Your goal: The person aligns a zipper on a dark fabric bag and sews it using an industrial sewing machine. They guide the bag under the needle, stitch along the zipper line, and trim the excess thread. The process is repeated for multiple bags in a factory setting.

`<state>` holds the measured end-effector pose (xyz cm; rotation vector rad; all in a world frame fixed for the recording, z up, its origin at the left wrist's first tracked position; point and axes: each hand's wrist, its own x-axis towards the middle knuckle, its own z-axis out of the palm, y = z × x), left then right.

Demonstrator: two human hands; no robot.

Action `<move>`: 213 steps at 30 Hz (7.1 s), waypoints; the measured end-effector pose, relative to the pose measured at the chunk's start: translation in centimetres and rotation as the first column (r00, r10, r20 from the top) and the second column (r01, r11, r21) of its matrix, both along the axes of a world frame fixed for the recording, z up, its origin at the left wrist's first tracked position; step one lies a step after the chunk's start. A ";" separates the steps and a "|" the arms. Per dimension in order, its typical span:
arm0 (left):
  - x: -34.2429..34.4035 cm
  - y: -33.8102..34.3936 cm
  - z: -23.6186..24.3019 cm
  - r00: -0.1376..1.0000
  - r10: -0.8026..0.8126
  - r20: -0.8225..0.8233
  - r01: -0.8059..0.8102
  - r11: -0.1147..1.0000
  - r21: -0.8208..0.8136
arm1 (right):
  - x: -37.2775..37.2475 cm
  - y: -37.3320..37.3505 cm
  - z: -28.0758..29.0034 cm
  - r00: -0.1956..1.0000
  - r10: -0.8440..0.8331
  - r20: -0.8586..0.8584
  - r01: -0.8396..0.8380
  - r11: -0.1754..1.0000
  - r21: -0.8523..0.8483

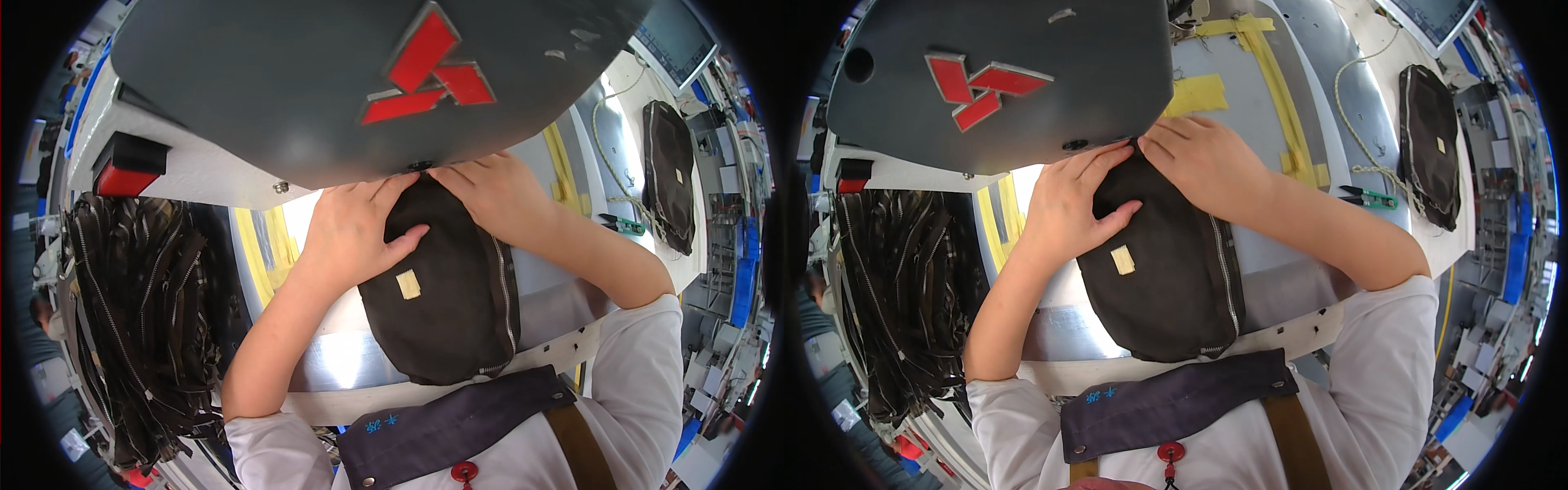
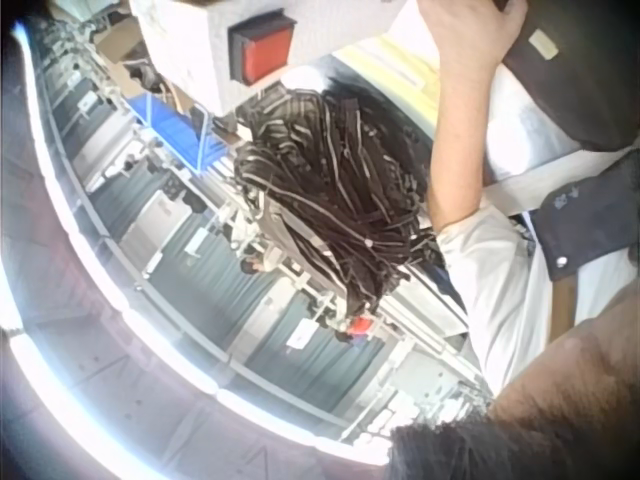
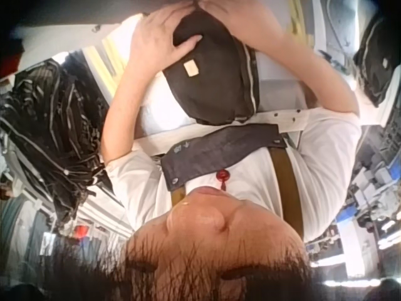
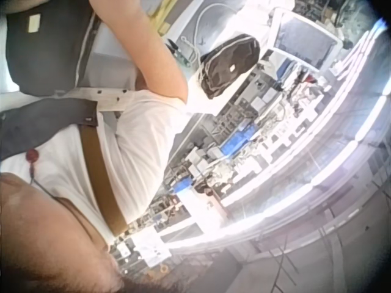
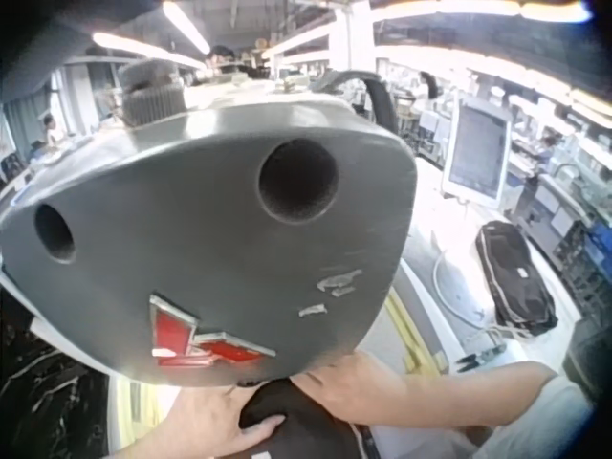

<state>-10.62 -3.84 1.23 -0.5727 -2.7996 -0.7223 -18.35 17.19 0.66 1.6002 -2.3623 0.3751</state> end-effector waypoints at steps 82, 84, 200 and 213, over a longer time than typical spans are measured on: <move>-0.3 0.5 -0.4 0.995 0.083 -0.064 -0.084 0.996 -0.015 | -1.2 0.0 0.3 0.999 0.002 -0.036 -0.002 1.000 -0.005; -0.1 0.5 -0.4 0.994 0.068 -0.086 -0.069 0.998 -0.012 | -0.9 0.1 0.3 1.000 0.002 -0.013 -0.003 0.999 -0.035; 10.1 1.2 3.4 0.942 0.308 0.134 -0.335 0.890 0.308 | 3.8 6.3 3.6 0.553 -0.059 0.831 0.111 0.994 -0.003; 4.1 2.9 3.5 0.978 0.109 0.176 -0.142 0.972 0.188 | 4.7 0.7 3.7 0.811 0.119 0.573 0.068 0.954 -0.293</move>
